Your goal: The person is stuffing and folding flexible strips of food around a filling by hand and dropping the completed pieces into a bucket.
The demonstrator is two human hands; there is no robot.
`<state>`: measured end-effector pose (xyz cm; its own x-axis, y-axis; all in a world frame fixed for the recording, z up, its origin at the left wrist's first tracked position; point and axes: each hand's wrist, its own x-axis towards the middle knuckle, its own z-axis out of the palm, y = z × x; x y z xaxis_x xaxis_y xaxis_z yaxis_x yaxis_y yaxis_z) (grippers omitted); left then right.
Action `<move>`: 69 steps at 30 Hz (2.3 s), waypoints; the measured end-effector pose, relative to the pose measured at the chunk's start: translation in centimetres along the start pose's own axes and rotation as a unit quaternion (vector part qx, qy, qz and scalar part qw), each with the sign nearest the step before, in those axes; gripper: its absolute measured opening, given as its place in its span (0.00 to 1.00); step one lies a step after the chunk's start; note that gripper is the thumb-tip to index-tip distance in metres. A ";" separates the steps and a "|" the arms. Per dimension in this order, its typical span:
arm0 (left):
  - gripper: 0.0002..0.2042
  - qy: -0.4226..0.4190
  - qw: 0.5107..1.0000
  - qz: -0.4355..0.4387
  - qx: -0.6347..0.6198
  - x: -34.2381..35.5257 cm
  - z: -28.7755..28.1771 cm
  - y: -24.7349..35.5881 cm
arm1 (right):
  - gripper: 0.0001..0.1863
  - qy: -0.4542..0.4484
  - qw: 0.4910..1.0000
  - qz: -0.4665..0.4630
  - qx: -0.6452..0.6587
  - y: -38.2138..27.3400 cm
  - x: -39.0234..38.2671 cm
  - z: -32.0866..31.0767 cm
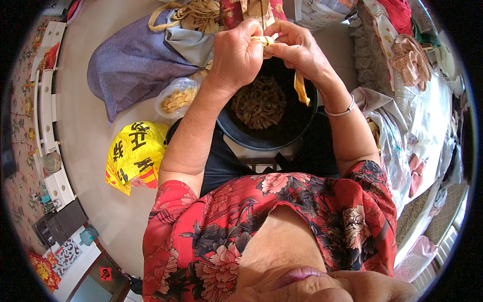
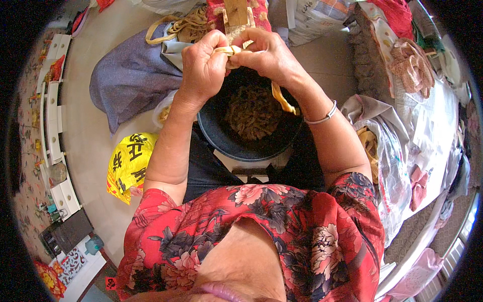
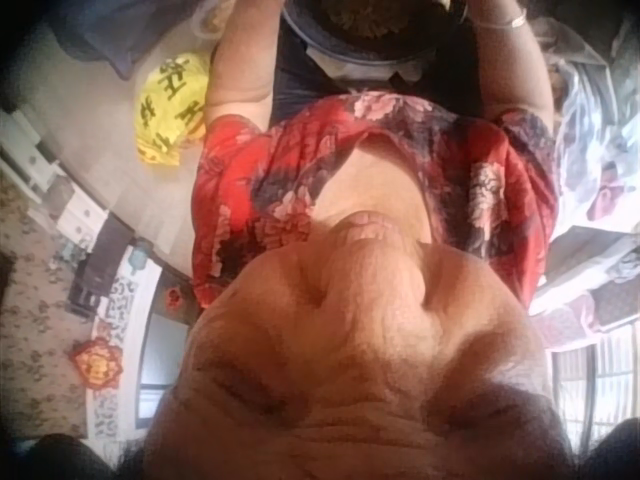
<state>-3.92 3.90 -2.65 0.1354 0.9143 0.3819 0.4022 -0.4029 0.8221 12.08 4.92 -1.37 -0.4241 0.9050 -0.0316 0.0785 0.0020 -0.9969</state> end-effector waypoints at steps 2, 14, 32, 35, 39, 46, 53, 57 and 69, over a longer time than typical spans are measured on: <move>0.04 -0.014 0.999 -0.049 -0.009 -0.1 -0.3 -0.1 | 0.09 -0.012 0.999 -0.026 0.037 0.2 -0.1 0.1; 0.04 0.011 0.989 0.102 0.105 0.9 -1.2 0.9 | 0.07 -0.176 0.888 0.036 0.424 2.4 0.4 -1.2; 0.16 -0.231 0.875 -0.160 -0.395 0.6 -5.2 1.1 | 0.06 -0.039 0.987 -0.081 0.131 0.5 -0.7 -4.0; 0.16 -0.200 0.972 -0.104 -0.058 1.1 -5.8 -0.1 | 0.06 -0.026 0.999 -0.045 0.018 1.5 -0.5 -3.9; 0.13 -0.166 0.961 0.045 0.217 0.2 -2.7 2.3 | 0.06 -0.040 0.995 -0.079 -0.042 1.4 -0.3 -2.3; 0.10 -0.394 0.907 -0.135 -0.062 0.8 -3.7 0.1 | 0.06 -0.024 0.981 -0.093 -0.167 1.1 -0.8 -3.4; 0.11 -0.118 0.979 -0.036 0.163 3.7 -1.5 -4.0 | 0.13 0.092 0.962 -0.076 -0.246 2.5 4.1 -4.6; 0.12 -0.037 0.978 -0.050 0.199 5.3 -0.3 -6.0 | 0.13 0.172 0.947 -0.044 -0.269 4.0 7.4 -3.8; 0.22 -0.152 0.963 -0.122 0.186 2.2 -1.0 -2.7 | 0.09 -0.045 0.968 0.082 0.231 2.7 5.3 -2.9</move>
<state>-5.57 6.97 -3.59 0.2329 0.9725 0.0086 0.7441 -0.1839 0.6423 12.71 10.97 -4.04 -0.5181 0.8368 -0.1771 -0.2528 -0.3476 -0.9029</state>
